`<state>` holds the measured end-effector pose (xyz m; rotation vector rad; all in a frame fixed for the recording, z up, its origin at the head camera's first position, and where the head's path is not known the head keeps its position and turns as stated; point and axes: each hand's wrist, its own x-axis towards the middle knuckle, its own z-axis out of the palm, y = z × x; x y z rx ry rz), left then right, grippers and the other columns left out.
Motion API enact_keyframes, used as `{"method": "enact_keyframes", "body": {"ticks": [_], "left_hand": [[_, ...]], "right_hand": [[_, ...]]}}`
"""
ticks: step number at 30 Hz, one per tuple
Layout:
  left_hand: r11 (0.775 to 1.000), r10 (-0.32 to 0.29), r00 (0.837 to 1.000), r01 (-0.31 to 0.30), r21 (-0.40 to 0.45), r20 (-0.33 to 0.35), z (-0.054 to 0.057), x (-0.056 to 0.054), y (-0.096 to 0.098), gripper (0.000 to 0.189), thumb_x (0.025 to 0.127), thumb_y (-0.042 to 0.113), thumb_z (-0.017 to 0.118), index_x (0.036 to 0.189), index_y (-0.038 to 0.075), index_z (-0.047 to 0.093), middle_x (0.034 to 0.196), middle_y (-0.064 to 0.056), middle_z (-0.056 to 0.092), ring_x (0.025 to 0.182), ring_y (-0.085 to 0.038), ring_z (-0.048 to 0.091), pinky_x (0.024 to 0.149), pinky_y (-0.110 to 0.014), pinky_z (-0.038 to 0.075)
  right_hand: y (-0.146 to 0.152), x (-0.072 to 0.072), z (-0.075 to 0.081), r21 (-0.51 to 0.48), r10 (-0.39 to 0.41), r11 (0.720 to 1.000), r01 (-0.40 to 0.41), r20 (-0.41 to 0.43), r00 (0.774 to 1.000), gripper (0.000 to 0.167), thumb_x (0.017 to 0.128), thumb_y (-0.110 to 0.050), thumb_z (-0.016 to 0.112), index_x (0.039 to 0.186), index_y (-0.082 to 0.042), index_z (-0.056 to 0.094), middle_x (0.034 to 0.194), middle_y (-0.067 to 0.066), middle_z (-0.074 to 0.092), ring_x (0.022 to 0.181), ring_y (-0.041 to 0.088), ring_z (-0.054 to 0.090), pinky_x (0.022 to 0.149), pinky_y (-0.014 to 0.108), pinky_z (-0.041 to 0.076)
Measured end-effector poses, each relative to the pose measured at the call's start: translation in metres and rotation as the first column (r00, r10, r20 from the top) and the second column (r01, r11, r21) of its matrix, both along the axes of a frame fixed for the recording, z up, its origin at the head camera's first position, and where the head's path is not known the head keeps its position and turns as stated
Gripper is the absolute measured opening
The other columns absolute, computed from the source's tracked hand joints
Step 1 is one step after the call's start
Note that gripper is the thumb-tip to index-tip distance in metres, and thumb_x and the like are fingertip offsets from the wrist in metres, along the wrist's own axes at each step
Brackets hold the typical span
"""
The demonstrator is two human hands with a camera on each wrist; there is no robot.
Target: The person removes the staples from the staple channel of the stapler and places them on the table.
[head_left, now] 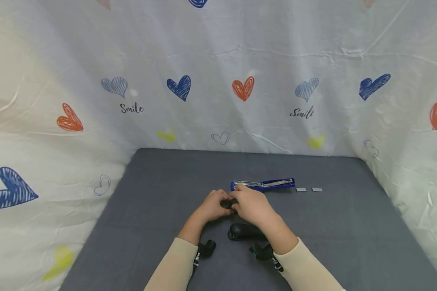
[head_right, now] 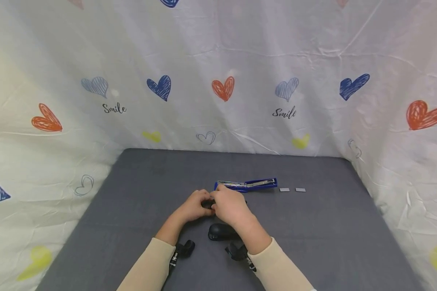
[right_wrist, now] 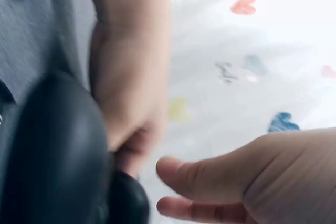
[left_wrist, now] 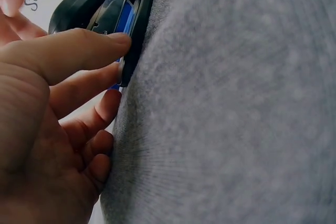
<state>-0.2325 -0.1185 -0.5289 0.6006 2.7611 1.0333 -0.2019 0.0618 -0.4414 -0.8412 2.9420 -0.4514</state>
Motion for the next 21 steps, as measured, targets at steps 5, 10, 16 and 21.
{"method": "enact_keyframes", "body": {"ticks": [5,10,16,21], "left_hand": [[1.000,-0.004,1.000,0.004,-0.011,-0.006,0.001,0.002,0.001,0.034,0.084,0.024,0.086,0.116,0.013,0.078,0.111,-0.004,0.064,0.100,-0.022,0.051,0.090,-0.042,0.046],[0.999,0.011,1.000,-0.011,-0.034,-0.019,-0.001,0.004,0.001,0.027,0.086,0.024,0.085,0.111,0.015,0.079,0.109,-0.002,0.063,0.096,-0.020,0.049,0.087,-0.040,0.046],[1.000,0.003,0.998,-0.003,-0.002,-0.068,-0.007,0.007,-0.001,0.023,0.087,0.022,0.085,0.108,0.013,0.080,0.104,0.000,0.062,0.091,-0.017,0.046,0.083,-0.036,0.044],[1.000,0.000,0.993,0.002,0.024,-0.116,-0.012,0.007,-0.004,0.026,0.087,0.022,0.084,0.111,0.013,0.080,0.103,0.000,0.062,0.089,-0.016,0.045,0.082,-0.035,0.043]], "right_hand": [[-0.015,0.003,-0.011,0.068,0.009,0.998,-0.006,-0.037,0.999,0.026,0.092,-0.013,0.078,0.118,-0.013,0.077,0.104,0.007,0.063,0.071,0.017,0.060,0.057,0.035,0.050],[-0.021,0.003,-0.020,0.095,-0.003,0.995,0.010,-0.079,0.997,0.022,0.091,-0.005,0.077,0.112,-0.013,0.079,0.104,0.010,0.066,0.074,0.021,0.063,0.057,0.036,0.052],[-0.023,0.002,-0.026,0.087,-0.016,0.996,0.021,-0.055,0.998,0.016,0.089,-0.003,0.077,0.104,-0.007,0.080,0.097,0.010,0.065,0.075,0.022,0.062,0.063,0.037,0.054],[-0.022,-0.001,-0.029,0.060,-0.005,0.998,0.008,-0.054,0.999,0.016,0.089,-0.003,0.077,0.104,-0.006,0.079,0.094,0.009,0.064,0.076,0.023,0.062,0.066,0.038,0.054]]}}
